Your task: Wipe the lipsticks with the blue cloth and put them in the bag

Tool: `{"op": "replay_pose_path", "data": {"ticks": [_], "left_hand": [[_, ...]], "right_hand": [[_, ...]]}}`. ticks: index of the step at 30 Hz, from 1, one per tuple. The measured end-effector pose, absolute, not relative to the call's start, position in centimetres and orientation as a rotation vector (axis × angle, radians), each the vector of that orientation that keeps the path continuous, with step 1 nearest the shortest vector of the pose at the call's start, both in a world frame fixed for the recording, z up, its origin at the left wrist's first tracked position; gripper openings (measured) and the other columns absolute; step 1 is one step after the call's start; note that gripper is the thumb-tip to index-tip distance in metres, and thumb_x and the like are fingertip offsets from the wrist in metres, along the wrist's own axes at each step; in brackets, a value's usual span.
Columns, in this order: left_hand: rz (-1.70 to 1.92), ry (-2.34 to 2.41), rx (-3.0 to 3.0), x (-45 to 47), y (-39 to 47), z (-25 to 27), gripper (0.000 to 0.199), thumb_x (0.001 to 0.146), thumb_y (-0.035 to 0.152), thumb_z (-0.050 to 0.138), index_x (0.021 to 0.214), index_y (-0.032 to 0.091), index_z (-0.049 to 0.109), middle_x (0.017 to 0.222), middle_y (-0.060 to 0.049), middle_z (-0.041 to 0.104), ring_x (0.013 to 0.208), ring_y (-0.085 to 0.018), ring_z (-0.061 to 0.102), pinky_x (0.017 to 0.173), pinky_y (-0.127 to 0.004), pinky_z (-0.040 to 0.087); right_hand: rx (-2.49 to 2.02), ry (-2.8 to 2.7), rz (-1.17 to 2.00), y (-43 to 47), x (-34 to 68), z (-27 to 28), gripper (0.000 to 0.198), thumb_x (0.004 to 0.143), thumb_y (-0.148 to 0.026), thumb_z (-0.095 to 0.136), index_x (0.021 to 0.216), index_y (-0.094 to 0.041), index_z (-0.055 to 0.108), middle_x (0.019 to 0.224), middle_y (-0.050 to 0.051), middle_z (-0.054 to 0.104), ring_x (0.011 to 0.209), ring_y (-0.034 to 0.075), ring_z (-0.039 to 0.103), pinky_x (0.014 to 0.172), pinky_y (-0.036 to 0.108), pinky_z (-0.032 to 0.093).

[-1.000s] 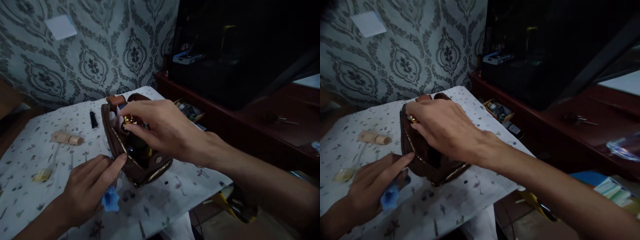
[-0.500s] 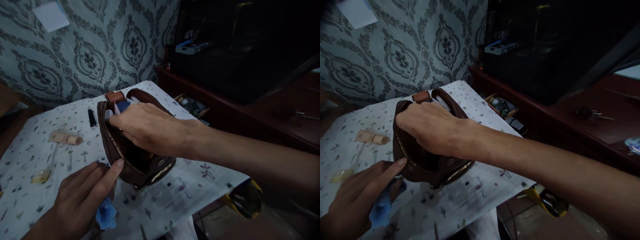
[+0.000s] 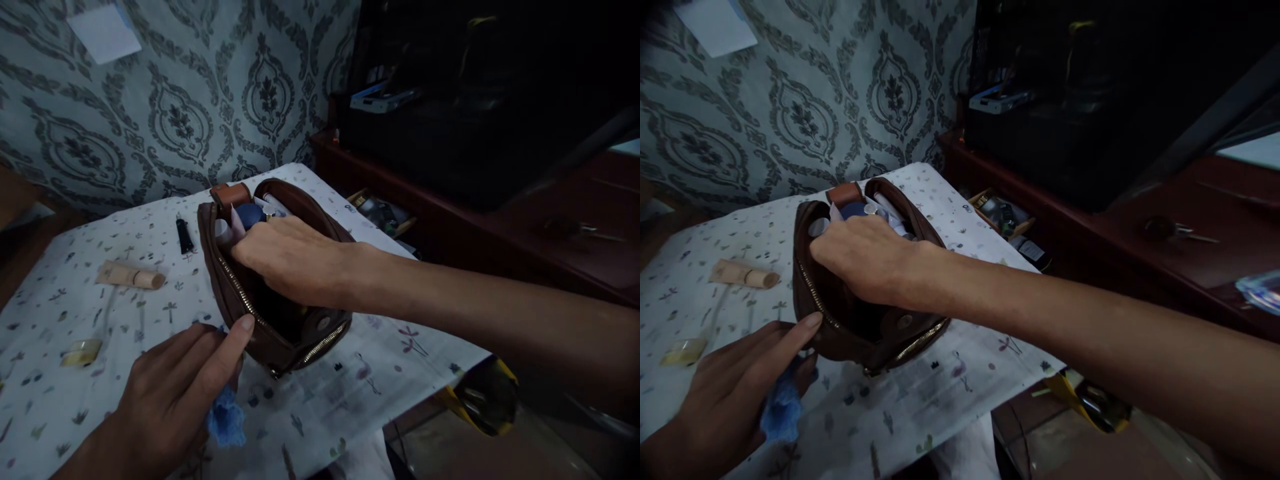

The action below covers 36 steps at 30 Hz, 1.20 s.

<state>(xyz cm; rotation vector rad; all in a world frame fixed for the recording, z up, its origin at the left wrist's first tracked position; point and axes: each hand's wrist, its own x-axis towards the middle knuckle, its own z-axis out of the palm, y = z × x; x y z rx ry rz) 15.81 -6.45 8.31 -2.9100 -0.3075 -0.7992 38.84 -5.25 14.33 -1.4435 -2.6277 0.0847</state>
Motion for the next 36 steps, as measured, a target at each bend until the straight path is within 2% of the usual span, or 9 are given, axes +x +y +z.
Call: {"op": "replay_pose_path", "data": {"ticks": [6, 11, 15, 19, 25, 29, 32, 34, 36], "left_hand": [[-0.79, -0.321, -2.871, 16.0, -6.6, 8.2, 0.06, 0.093, 0.007, 0.048, 0.151, 0.008, 0.036, 0.077, -0.006, 0.067, 0.068, -0.017, 0.061, 0.062, -0.028, 0.049], [-0.771, -0.285, -2.809, 16.1, -6.5, 8.3, 0.064, 0.089, 0.001, 0.049, 0.151, 0.004, 0.035, 0.073, -0.004, 0.065, 0.064, -0.018, 0.061, 0.057, -0.029, 0.047], [-0.735, -0.286, -2.782, 16.0, -6.4, 8.3, 0.067, 0.088, -0.001, 0.048, 0.153, 0.004, 0.032, 0.074, -0.004, 0.065, 0.064, -0.017, 0.059, 0.056, -0.029, 0.047], [-0.674, -0.323, -2.771, 15.9, -6.6, 8.5, 0.07, 0.089, -0.001, 0.047, 0.156, 0.008, 0.027, 0.076, -0.004, 0.065, 0.065, -0.017, 0.06, 0.056, -0.029, 0.046], [-0.712, -0.327, -2.768, 16.0, -7.0, 9.0, 0.064, 0.092, 0.004, 0.047, 0.154, 0.008, 0.029, 0.074, -0.003, 0.066, 0.064, -0.018, 0.061, 0.054, -0.027, 0.046], [-0.824, -0.366, -2.741, 15.0, -6.5, 7.4, 0.055, 0.097, 0.01, 0.043, 0.151, 0.007, 0.029, 0.091, -0.009, 0.07, 0.081, -0.022, 0.066, 0.066, -0.03, 0.055], [-0.693, -0.534, -2.77, 13.0, -5.6, 5.2, 0.047, 0.099, 0.016, 0.04, 0.146, 0.014, 0.034, 0.106, -0.012, 0.068, 0.096, -0.024, 0.065, 0.073, -0.032, 0.056], [-0.537, -0.66, -2.873, 11.2, -4.8, 3.9, 0.048, 0.099, 0.03, 0.045, 0.143, 0.016, 0.035, 0.12, -0.015, 0.063, 0.11, -0.028, 0.06, 0.086, -0.04, 0.056], [-0.388, -0.718, -2.997, 9.5, -4.3, 2.8, 0.062, 0.094, 0.05, 0.053, 0.143, 0.017, 0.035, 0.136, -0.019, 0.055, 0.124, -0.033, 0.052, 0.098, -0.049, 0.05]], "right_hand": [[-1.426, -2.628, 0.064, -4.8, 38.8, 13.3, 0.023, 0.089, -0.001, 0.047, 0.094, -0.011, 0.066, 0.104, 0.013, 0.069, 0.082, 0.02, 0.063, 0.068, 0.031, 0.041], [-1.353, -2.571, 0.048, -4.7, 39.4, 13.3, 0.021, 0.089, -0.003, 0.049, 0.097, -0.014, 0.064, 0.098, 0.007, 0.066, 0.079, 0.016, 0.058, 0.065, 0.028, 0.036], [-1.351, -2.465, 0.015, -5.7, 40.2, 14.6, 0.017, 0.092, -0.007, 0.049, 0.089, -0.014, 0.064, 0.083, 0.003, 0.063, 0.074, 0.013, 0.054, 0.066, 0.027, 0.035], [-1.327, -2.377, -0.012, -7.7, 41.1, 15.9, 0.024, 0.097, -0.014, 0.05, 0.076, -0.014, 0.062, 0.074, 0.001, 0.059, 0.068, 0.01, 0.052, 0.063, 0.025, 0.035], [-1.296, -2.122, -0.057, -12.0, 40.3, 15.2, 0.026, 0.099, -0.019, 0.051, 0.076, -0.014, 0.062, 0.077, 0.001, 0.059, 0.062, 0.008, 0.051, 0.056, 0.023, 0.036], [-1.066, -2.098, -0.07, -14.6, 37.8, 13.1, 0.032, 0.101, -0.023, 0.051, 0.069, -0.018, 0.053, 0.069, -0.002, 0.055, 0.057, 0.007, 0.048, 0.052, 0.024, 0.037], [-0.972, -2.085, -0.033, -15.5, 35.3, 11.0, 0.04, 0.102, -0.024, 0.046, 0.062, -0.019, 0.046, 0.059, -0.004, 0.05, 0.05, 0.009, 0.044, 0.049, 0.027, 0.035], [-0.933, -2.136, 0.028, -15.5, 33.5, 9.4, 0.042, 0.103, -0.023, 0.042, 0.062, -0.019, 0.048, 0.058, -0.003, 0.052, 0.05, 0.01, 0.046, 0.049, 0.027, 0.038], [-0.873, -2.196, 0.136, -15.0, 31.8, 7.8, 0.039, 0.102, -0.022, 0.042, 0.065, -0.019, 0.053, 0.062, -0.002, 0.056, 0.051, 0.01, 0.052, 0.052, 0.026, 0.041]]}}
